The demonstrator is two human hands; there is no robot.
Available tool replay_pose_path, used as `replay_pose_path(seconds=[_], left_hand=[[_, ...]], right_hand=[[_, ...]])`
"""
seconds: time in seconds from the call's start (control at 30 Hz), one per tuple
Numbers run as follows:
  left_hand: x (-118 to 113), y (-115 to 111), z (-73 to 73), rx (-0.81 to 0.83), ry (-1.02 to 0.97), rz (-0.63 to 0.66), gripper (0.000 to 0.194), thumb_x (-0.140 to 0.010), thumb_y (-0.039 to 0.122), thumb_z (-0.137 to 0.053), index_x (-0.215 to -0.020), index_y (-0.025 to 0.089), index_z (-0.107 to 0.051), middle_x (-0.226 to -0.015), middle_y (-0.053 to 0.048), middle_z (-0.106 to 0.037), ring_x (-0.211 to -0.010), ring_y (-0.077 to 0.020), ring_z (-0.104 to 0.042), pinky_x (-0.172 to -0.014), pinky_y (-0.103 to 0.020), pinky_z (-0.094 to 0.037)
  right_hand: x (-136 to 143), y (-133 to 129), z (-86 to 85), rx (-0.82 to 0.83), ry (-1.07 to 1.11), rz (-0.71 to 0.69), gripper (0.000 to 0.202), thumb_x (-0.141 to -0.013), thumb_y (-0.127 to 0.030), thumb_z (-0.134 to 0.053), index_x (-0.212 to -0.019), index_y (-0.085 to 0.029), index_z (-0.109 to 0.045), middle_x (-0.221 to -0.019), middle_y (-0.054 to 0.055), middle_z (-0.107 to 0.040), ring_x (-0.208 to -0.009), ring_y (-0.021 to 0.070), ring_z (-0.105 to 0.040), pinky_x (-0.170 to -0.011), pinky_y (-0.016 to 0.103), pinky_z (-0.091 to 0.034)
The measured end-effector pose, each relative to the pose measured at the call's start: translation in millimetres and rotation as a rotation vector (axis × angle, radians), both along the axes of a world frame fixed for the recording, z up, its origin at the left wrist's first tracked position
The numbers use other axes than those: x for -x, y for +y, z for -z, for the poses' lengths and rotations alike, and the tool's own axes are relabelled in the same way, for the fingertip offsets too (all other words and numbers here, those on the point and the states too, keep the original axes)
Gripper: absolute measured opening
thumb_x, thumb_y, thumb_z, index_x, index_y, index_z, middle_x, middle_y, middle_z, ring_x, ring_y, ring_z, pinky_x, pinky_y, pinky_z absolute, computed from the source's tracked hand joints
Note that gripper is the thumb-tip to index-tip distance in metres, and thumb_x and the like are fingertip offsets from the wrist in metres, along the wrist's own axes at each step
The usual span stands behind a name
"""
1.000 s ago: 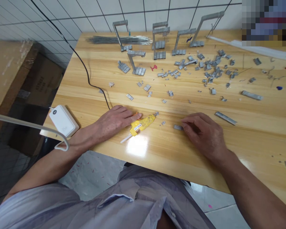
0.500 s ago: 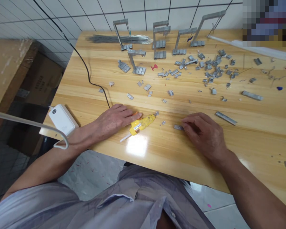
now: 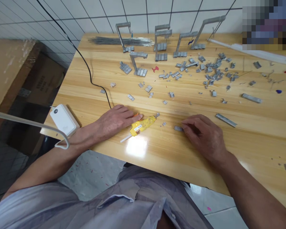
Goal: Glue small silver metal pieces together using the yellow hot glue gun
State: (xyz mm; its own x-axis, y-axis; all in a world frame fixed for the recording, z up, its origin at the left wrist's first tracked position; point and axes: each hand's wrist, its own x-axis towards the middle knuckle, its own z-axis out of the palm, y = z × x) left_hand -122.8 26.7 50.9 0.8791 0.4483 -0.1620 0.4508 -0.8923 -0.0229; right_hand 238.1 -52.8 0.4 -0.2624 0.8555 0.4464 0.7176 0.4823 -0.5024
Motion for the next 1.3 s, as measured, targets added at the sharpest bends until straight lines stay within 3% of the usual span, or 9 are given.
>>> replay_pose_path(seconds=[1.3], left_hand=[[0.8,2.9,3.0,0.057,-0.057,0.004,0.051,-0.108,0.01,-0.043,-0.156,0.027,-0.05,-0.118,-0.007,-0.075,-0.106,-0.021,-0.064,-0.093,-0.034,-0.043]], right_hand=[[-1.3,-0.5,-0.3,0.001,-0.02,0.013,0.009,-0.098,-0.018,-0.069,-0.102,-0.026,-0.072,-0.093,0.003,-0.079,-0.084,0.0207,-0.076,-0.07,0.034,-0.059]])
